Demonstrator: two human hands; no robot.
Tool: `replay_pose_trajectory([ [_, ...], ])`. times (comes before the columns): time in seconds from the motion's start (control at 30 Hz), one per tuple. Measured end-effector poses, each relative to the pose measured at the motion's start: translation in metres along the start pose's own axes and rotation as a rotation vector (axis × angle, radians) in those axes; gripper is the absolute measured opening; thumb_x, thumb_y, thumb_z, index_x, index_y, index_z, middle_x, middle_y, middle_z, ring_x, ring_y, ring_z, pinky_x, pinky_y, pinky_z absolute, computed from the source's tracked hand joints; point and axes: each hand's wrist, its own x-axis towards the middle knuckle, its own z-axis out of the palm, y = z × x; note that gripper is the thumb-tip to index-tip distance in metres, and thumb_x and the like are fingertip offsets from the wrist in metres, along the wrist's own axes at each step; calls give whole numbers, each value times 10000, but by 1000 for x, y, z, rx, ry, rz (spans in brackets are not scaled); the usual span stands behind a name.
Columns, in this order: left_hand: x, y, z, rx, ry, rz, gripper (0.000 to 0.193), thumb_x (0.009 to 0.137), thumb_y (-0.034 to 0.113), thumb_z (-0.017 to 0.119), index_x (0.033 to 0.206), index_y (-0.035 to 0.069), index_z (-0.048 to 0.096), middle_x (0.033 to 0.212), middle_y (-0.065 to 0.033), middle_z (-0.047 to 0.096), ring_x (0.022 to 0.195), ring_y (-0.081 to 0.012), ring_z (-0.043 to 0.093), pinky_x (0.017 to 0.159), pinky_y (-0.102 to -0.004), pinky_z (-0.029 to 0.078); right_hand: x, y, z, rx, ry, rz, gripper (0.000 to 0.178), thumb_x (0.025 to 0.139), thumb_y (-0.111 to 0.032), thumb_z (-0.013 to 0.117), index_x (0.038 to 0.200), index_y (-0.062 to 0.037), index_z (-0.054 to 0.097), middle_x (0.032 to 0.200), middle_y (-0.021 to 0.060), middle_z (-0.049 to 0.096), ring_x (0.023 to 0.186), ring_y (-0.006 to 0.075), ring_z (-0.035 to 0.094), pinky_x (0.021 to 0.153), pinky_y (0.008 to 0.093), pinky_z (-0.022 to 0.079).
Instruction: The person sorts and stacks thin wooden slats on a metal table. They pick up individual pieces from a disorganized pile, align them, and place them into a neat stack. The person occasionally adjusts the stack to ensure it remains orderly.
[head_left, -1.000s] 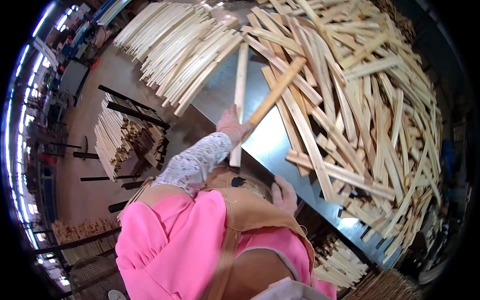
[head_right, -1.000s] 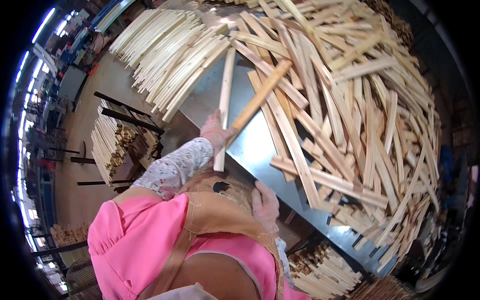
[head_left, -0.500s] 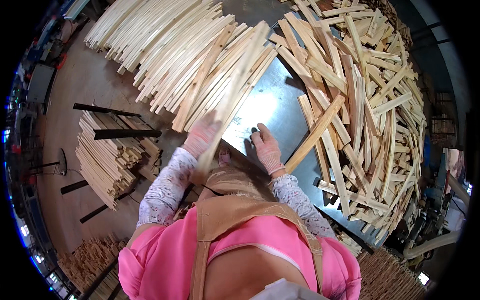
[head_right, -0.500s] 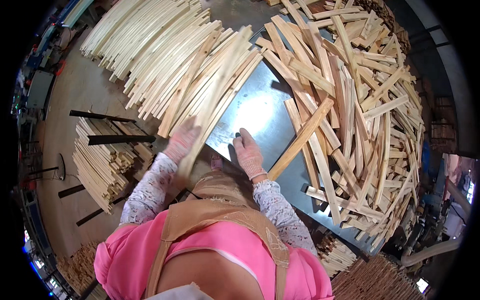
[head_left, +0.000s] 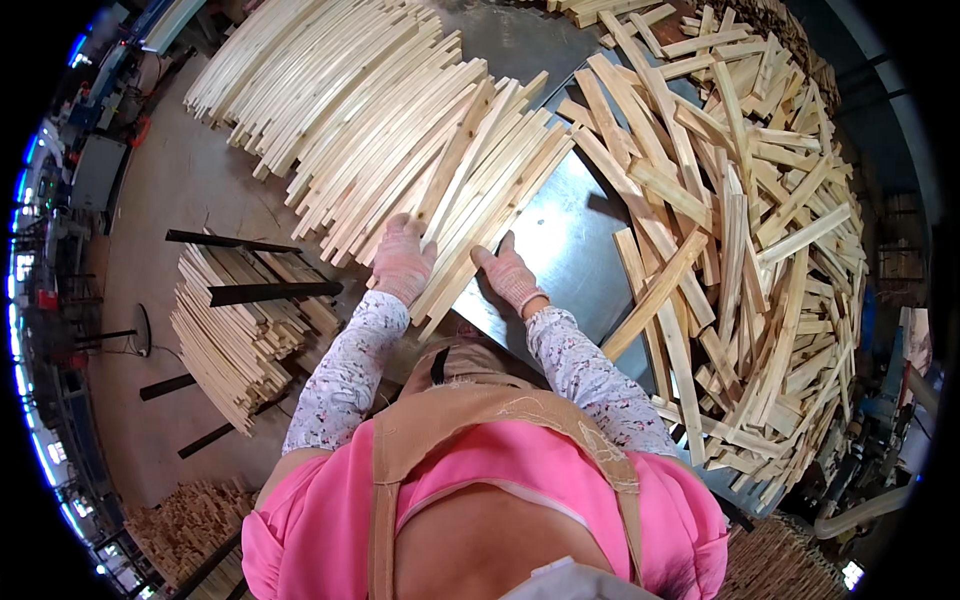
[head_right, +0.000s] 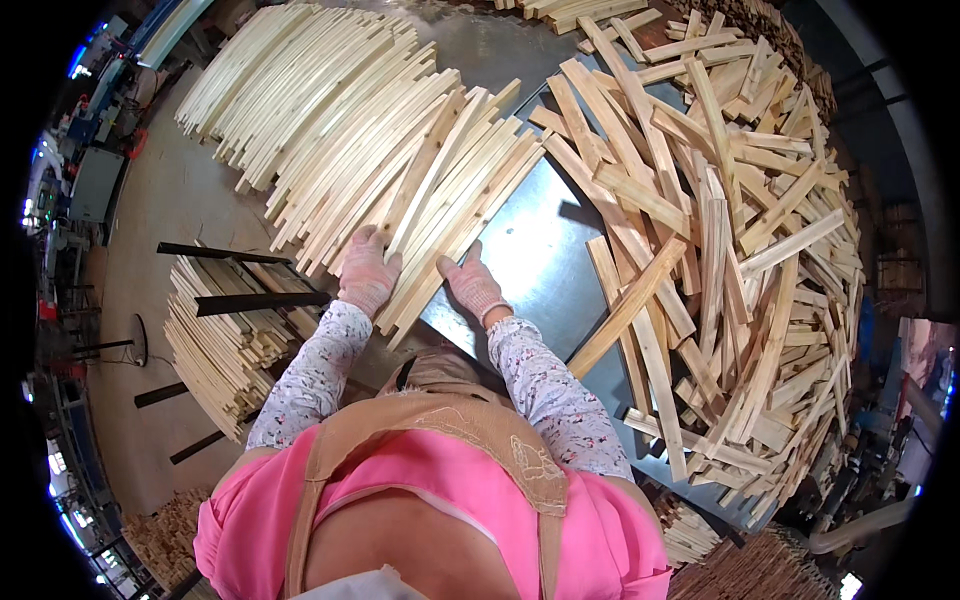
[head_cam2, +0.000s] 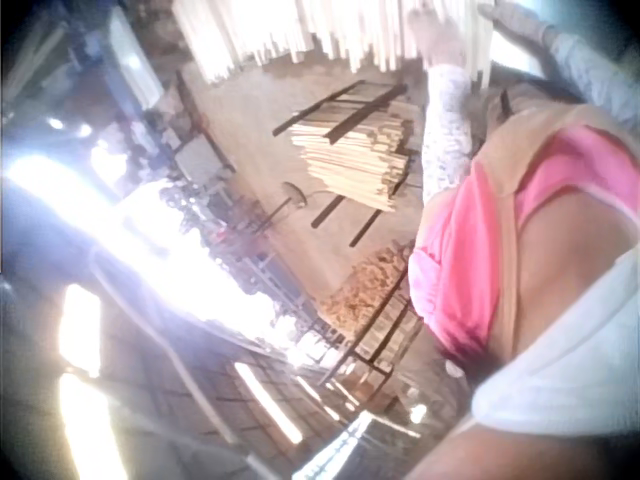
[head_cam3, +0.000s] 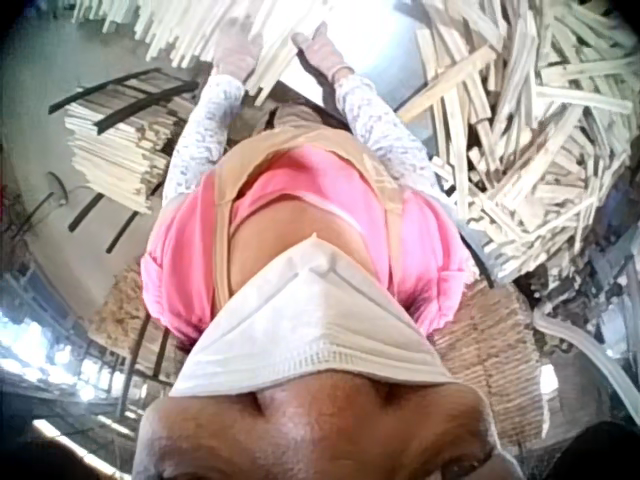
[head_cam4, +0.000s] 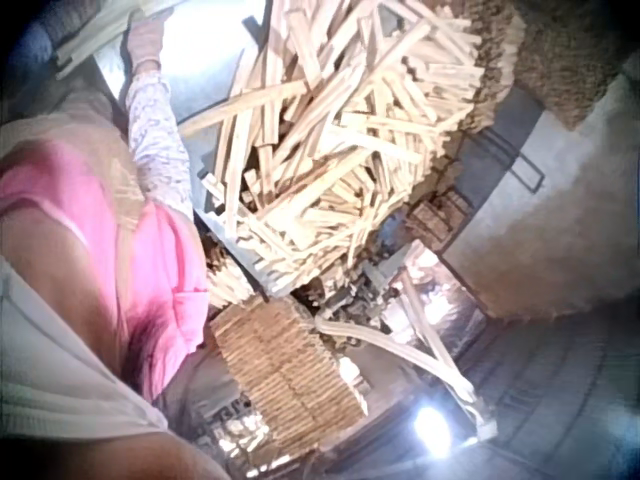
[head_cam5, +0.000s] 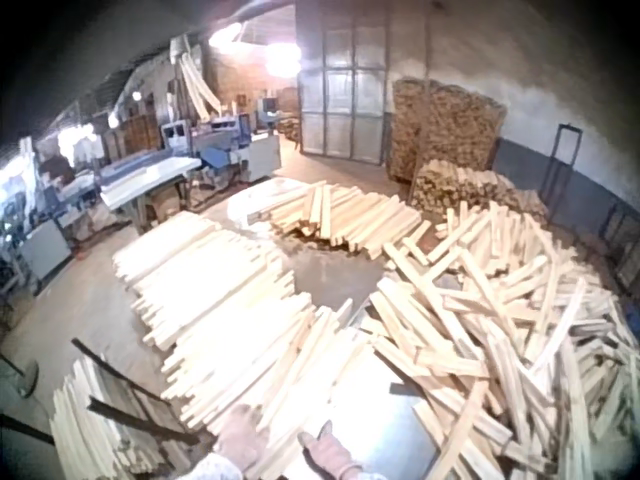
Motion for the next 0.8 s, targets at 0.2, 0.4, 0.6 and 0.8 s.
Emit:
replay_pose_trajectory([
  [0.2,15,-27,2,-820,-137,-272,450,884,255,793,1219,-24,683,1086,-128,733,986,-236,691,917,-356,553,-39,-9,-23,39,-3,-215,860,988,-438,663,1632,40,354,1264,221,738,1198,366,705,1029,427,536],
  [0.4,34,79,13,-1372,-140,-174,308,1010,177,754,1240,-20,699,1071,-70,747,945,-143,678,876,-290,562,-72,-32,-15,336,-109,-157,973,846,-481,792,1592,22,424,1284,207,723,1170,335,705,1055,388,540],
  [0.6,23,176,53,-1041,-149,142,313,1056,241,690,1207,-32,712,1126,-82,737,1049,-191,668,945,-334,540,-112,64,-50,403,504,-56,718,858,-319,795,1477,-35,567,1146,206,762,1105,327,731,1000,392,570],
  [0.8,-19,219,87,-1315,-388,288,534,1050,44,605,1535,-20,390,1405,-175,573,1257,-263,576,1082,-369,495,-260,233,-98,106,1395,308,525,937,-389,725,1308,-32,624,1069,202,713,934,408,699,902,509,577],
])
